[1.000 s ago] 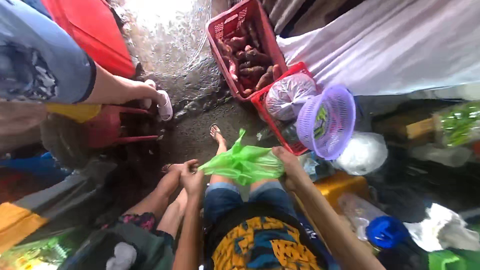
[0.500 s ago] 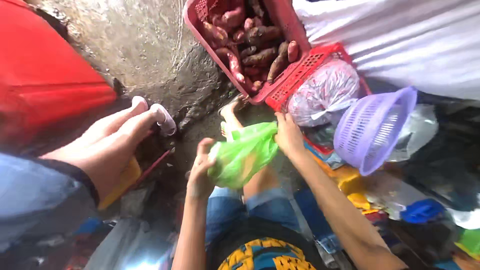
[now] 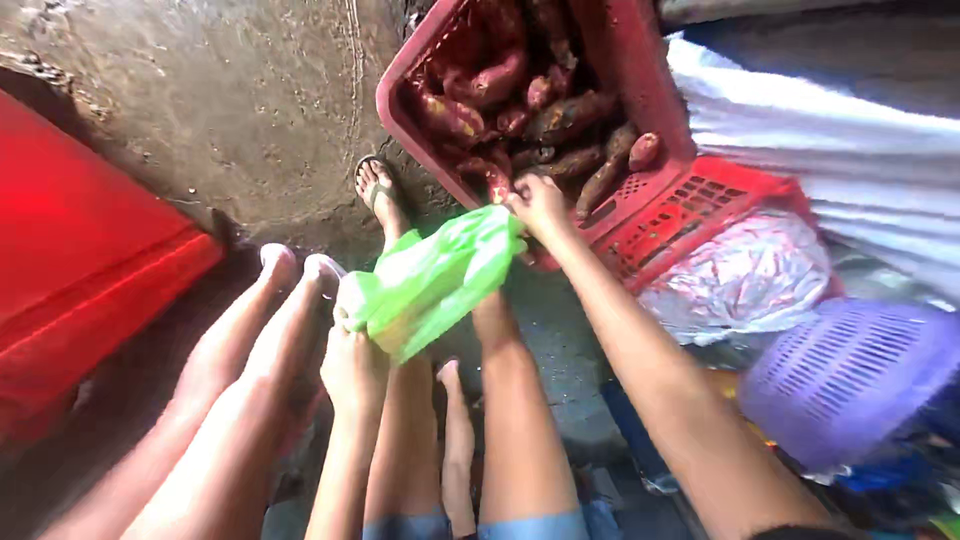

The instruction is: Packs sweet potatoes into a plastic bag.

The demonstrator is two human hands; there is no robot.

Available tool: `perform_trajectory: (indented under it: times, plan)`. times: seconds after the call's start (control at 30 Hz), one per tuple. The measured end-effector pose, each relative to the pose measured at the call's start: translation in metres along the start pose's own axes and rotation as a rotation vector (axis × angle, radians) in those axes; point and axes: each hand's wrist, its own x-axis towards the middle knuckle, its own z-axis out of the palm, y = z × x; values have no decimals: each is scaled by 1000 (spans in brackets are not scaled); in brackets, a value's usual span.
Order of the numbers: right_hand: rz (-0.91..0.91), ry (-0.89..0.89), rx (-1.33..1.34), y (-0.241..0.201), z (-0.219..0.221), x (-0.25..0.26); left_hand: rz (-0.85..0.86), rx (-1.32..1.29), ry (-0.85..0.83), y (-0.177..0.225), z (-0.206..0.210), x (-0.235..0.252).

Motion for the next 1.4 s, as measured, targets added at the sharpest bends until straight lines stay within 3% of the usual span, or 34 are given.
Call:
perform_trajectory:
  times: [0.13,0.23,0.33,0.4,0.57,0.7,0.8,0.9,1.03,1.13,1.27,1.33,1.4]
  plan:
    - [-237,-42,-318,-48,49,81,156,-100,93,1,-4,-8]
    - [-223,-13,-441,-59,52,85,182,-198,122,-7,-13,-12]
    - [-30,-19,-387,-45,14,60,77,-129,254,-6,-26,-10]
    - [24,-30,-285,-11,-20,49,-22,-66,344,-2,-33,-1]
    - [-41,161,-253,60,-77,-13,-131,-102,466,-3,-31,13]
    - [-155,384,-66,64,-103,-102,-118,-90,566,-9,-28,12]
    - [-213,437,98,44,-103,-156,-62,-137,581,-1,-37,7]
    - [-283,317,277,8,-102,-188,15,-288,520,12,-55,-6]
    - [-271,22,499,-52,-100,-200,72,-862,437,-3,-53,-9]
    - [-277,-95,439,-88,-101,-206,49,-767,416,-19,-54,-6]
    - [-282,-174,482,-135,-95,-215,175,-482,394,-22,-63,-21]
    - [-146,-232,537,-162,-78,-211,227,-475,400,-14,-64,-37]
    - [55,-429,698,-187,-46,-196,250,-580,371,-2,-65,-51]
